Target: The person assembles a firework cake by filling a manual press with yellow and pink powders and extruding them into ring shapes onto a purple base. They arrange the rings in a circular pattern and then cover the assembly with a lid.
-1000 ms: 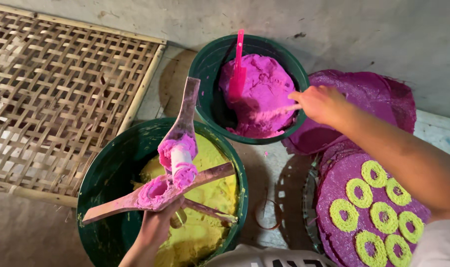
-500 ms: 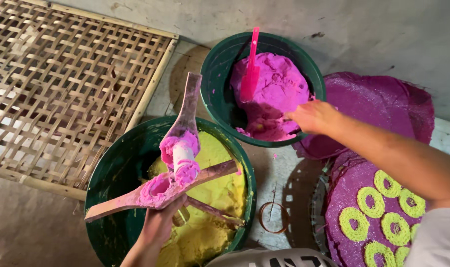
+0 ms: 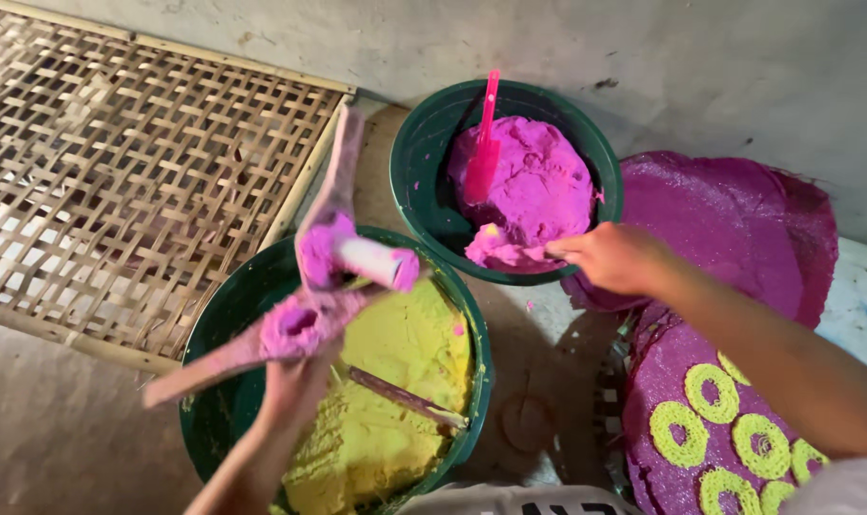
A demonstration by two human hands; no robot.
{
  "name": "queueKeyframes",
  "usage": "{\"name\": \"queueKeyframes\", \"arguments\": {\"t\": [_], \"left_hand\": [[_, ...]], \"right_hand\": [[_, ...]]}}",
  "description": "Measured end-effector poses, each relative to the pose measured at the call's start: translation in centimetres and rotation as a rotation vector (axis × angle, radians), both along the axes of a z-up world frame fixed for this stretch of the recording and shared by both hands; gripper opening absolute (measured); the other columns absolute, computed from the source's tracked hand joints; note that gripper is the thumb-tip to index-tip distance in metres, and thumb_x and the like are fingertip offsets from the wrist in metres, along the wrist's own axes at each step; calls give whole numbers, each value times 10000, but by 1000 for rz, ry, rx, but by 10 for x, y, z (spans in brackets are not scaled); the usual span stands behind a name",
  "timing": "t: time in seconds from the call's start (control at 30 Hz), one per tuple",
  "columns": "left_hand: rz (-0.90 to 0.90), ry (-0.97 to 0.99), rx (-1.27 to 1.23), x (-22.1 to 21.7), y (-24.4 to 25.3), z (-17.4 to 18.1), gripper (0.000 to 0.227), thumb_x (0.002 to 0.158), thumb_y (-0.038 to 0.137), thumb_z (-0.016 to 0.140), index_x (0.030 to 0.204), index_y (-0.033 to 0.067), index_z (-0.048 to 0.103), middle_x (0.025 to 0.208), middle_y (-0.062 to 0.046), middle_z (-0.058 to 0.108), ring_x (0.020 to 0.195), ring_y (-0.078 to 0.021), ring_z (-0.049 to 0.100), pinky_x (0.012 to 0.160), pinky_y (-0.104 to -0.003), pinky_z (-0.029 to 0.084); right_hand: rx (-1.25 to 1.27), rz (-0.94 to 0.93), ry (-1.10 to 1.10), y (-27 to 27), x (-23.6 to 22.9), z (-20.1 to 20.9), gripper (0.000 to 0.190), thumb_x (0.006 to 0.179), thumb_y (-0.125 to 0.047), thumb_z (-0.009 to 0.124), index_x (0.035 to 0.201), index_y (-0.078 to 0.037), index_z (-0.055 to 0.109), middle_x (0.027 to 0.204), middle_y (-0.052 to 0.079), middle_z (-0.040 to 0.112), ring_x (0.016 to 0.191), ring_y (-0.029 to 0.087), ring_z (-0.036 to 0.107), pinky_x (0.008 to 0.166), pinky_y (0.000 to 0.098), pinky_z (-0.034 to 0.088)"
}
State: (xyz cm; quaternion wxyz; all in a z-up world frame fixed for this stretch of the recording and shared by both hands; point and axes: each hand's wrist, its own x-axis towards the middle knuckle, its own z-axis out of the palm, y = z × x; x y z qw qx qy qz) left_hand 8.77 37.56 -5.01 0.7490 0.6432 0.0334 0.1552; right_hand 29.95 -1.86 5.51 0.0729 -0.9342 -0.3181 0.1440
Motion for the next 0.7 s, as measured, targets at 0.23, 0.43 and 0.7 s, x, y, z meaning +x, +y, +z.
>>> {"name": "queueKeyframes", "arguments": {"t": [0.23,0.43,0.7], "left_hand": [[-166,-109,17,101,-22,87,399,1063,285,646,1293,-41,647,1110,-138,747,948,-187,706,820,-306,574],[-175,-231,799,104,-90,130,596,822,321,763,1350,89,612,1289,-125,688,1142,-275,675,951,-351,532],[-214,-272,853,127,-126,90,381,860,317,678,1196,139,648,1262,-121,683,1053,-296,659,842,-386,556]], "right_hand": [[32,-332,163,-12,-47,127,373,978,-216,640,1338,-265,725,711,125,722,571,169,603,563,310,479],[270,-172,365,-9,-46,122,331,958,-225,675,1271,-240,784,703,94,660,510,135,475,483,313,366],[-309,349,-726,59,-93,84,310,902,-187,555,1197,-208,647,763,20,620,573,190,673,464,346,526]]}}
